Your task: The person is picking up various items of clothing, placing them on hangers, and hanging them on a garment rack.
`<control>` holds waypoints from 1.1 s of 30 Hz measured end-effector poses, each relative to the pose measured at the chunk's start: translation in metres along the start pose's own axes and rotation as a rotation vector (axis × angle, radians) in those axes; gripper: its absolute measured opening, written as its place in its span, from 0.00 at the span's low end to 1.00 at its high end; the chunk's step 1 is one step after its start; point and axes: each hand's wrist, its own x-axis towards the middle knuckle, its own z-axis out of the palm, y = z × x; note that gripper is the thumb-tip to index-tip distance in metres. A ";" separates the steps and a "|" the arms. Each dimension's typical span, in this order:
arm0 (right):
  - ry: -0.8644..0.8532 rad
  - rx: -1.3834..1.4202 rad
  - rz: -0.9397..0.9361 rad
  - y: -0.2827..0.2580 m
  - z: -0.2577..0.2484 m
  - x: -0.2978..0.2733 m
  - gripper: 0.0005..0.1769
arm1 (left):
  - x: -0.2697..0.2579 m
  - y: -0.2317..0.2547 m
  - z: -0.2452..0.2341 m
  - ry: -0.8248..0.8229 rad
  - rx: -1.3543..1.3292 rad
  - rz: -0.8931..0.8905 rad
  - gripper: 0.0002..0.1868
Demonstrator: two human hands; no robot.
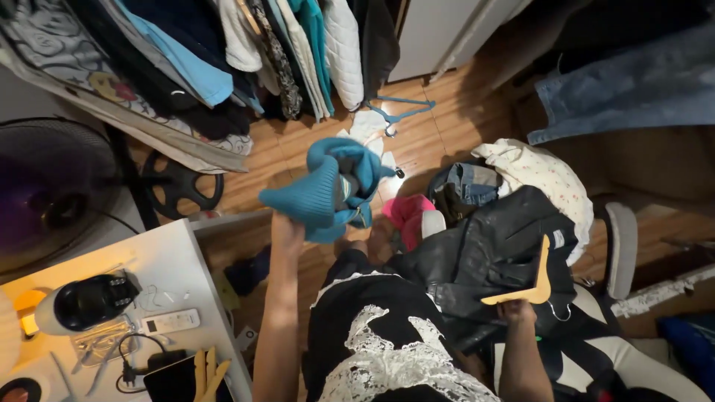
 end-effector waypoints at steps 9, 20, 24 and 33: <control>-0.207 -0.732 -0.814 -0.029 0.163 0.013 0.32 | -0.018 -0.001 -0.012 0.004 0.055 0.131 0.17; -1.081 -0.748 -1.368 -0.193 0.374 -0.281 0.74 | 0.005 0.061 0.045 -0.039 0.097 0.143 0.19; -1.169 -0.657 -1.152 -0.199 0.402 -0.285 0.46 | 0.009 0.098 0.079 -0.050 0.114 0.247 0.19; -1.043 -0.394 -0.908 -0.212 0.448 -0.257 0.15 | 0.029 0.156 0.099 0.138 0.462 0.609 0.17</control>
